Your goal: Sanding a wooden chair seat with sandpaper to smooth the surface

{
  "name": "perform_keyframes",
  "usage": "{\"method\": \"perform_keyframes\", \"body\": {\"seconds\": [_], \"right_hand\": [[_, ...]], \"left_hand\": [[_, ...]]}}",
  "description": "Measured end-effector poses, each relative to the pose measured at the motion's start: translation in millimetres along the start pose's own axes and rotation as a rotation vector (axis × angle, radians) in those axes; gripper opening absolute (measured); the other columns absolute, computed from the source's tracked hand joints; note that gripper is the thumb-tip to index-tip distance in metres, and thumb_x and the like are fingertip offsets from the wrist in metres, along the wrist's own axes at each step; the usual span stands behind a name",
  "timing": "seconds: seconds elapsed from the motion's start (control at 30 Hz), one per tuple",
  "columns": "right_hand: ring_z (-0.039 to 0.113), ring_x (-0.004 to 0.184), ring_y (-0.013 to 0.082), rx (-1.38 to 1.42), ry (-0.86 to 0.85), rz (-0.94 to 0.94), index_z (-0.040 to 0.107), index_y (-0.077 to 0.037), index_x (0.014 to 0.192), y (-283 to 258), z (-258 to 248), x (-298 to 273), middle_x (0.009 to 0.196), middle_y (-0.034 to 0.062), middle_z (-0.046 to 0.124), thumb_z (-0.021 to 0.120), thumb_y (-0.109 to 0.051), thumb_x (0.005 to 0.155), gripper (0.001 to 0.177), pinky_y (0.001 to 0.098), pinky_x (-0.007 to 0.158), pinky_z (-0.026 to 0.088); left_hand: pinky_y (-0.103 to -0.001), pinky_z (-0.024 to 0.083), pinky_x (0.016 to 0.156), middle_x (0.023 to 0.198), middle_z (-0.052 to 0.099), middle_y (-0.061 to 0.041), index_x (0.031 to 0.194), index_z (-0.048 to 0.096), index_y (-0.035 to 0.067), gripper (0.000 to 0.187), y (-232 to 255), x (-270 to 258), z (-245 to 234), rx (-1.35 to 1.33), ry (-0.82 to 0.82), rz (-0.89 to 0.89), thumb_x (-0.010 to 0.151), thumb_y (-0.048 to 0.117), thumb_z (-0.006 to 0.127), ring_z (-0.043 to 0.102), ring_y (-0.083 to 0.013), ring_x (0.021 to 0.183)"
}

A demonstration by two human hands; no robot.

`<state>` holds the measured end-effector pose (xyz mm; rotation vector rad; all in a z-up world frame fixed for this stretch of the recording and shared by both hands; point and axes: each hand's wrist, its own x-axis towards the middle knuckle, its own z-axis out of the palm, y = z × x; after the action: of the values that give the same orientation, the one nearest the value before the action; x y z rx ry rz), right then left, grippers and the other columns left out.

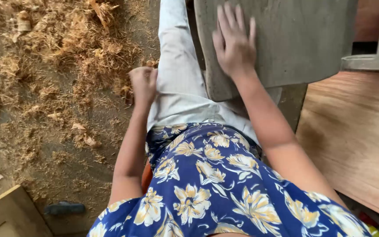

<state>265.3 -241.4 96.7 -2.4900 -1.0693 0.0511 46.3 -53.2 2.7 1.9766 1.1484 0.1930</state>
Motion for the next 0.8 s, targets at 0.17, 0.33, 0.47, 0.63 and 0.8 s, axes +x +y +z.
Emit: {"method": "perform_keyframes", "body": {"seconds": [0.17, 0.33, 0.47, 0.63, 0.8], "right_hand": [[0.032, 0.155, 0.027, -0.044, 0.106, 0.002, 0.045, -0.012, 0.158, 7, 20, 25, 0.164, 0.0026, 0.039, 0.056, -0.024, 0.111, 0.05, 0.0567, 0.127, 0.023], [0.034, 0.151, 0.033, -0.03, -0.05, -0.101, 0.042, -0.018, 0.161, -10, -11, -106, 0.164, 0.0084, 0.04, 0.043, -0.026, 0.113, 0.05, 0.0551, 0.122, 0.025], [0.041, 0.146, 0.038, -0.052, 0.028, -0.141, 0.049, -0.013, 0.158, -5, 4, -107, 0.159, 0.0138, 0.047, 0.046, -0.021, 0.111, 0.047, 0.0533, 0.115, 0.038], [0.038, 0.147, 0.0384, 0.024, 0.093, -0.142, 0.045, -0.014, 0.159, 15, 55, 50, 0.16, 0.0114, 0.043, 0.045, -0.02, 0.115, 0.045, 0.0569, 0.118, 0.036], [0.039, 0.15, 0.0258, -0.007, 0.146, -0.149, 0.047, -0.017, 0.158, 1, 50, 41, 0.162, 0.0012, 0.042, 0.05, -0.02, 0.113, 0.045, 0.0487, 0.123, 0.036]], "left_hand": [[-0.038, 0.049, 0.105, 0.128, 0.062, -0.019, 0.134, 0.048, 0.001, 0.048, 89, -24, 69, -0.621, -0.418, 0.268, 0.109, 0.04, 0.033, 0.062, -0.0272, 0.119], [-0.025, 0.045, 0.073, 0.091, 0.061, 0.003, 0.116, 0.06, 0.017, 0.067, 59, -7, 133, -1.094, -0.458, -0.207, 0.102, 0.071, 0.023, 0.06, -0.0111, 0.081], [-0.038, 0.054, 0.087, 0.101, 0.067, -0.012, 0.121, 0.06, 0.012, 0.092, 29, 22, 139, -1.31, -0.523, -0.534, 0.09, 0.086, 0.016, 0.071, -0.029, 0.096], [-0.047, 0.052, 0.096, 0.108, 0.064, -0.015, 0.127, 0.057, 0.01, 0.094, 15, 33, 141, -1.376, -0.509, -0.559, 0.089, 0.087, 0.018, 0.07, -0.0346, 0.106], [-0.039, 0.056, 0.086, 0.1, 0.066, -0.01, 0.123, 0.06, 0.013, 0.092, 21, 27, 160, -1.317, -0.523, -0.578, 0.09, 0.084, 0.012, 0.074, -0.0282, 0.096]]}}
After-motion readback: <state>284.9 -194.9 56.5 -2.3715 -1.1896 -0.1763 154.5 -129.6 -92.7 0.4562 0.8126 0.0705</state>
